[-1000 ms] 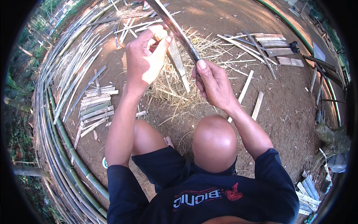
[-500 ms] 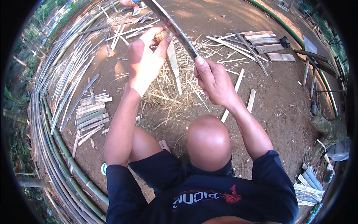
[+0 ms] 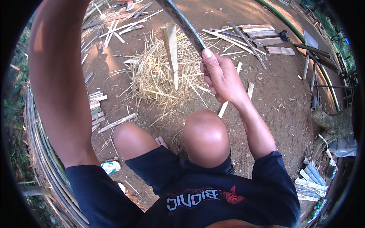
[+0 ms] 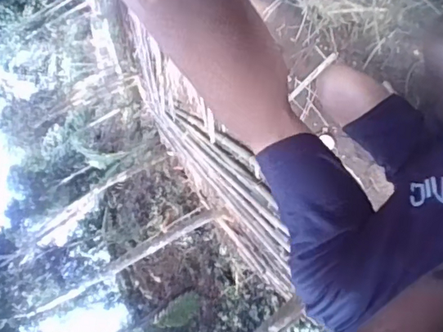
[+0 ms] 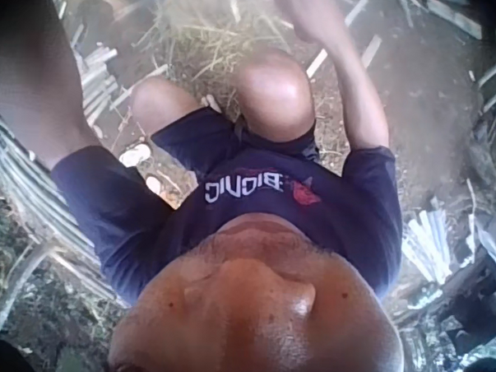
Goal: The person sits on the ground and uses a machete to split long bamboo poles into thin strips. They hold the bamboo with one hand and strike it with the machete to separate the material, occasionally adjusting the bamboo's position to continue splitting.
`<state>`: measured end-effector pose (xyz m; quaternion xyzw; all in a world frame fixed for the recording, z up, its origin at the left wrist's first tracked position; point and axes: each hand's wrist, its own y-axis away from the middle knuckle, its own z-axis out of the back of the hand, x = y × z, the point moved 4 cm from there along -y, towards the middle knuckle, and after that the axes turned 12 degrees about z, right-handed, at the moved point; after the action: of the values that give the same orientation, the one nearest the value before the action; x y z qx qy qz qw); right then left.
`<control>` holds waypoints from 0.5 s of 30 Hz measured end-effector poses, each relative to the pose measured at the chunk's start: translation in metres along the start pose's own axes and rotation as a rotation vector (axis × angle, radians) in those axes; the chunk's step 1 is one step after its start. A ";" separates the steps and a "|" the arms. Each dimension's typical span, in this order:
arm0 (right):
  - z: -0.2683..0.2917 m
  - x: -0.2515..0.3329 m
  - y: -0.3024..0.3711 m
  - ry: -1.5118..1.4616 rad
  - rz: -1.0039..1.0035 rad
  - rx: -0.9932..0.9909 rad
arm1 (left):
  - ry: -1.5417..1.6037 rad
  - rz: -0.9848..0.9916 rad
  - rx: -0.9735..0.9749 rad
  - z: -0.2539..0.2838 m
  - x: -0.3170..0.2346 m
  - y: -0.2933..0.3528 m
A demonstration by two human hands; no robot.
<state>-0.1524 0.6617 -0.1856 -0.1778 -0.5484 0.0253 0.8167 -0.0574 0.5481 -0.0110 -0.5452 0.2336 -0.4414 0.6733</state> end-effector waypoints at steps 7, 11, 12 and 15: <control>0.007 -0.028 0.011 0.045 -0.110 0.044 | 0.014 0.065 0.467 -0.060 0.024 0.017; 0.004 -0.024 0.011 0.003 -0.068 0.041 | 0.026 0.131 0.485 -0.064 0.047 0.015; 0.007 -0.026 0.014 0.028 -0.113 0.072 | -0.019 0.178 0.491 -0.066 0.048 0.031; 0.000 -0.031 0.014 0.068 -0.112 0.097 | 0.019 0.170 0.508 -0.064 0.046 0.055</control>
<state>-0.1630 0.6672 -0.2172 -0.1077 -0.5276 0.0000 0.8426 -0.0664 0.4765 -0.0740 -0.3333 0.1665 -0.4329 0.8209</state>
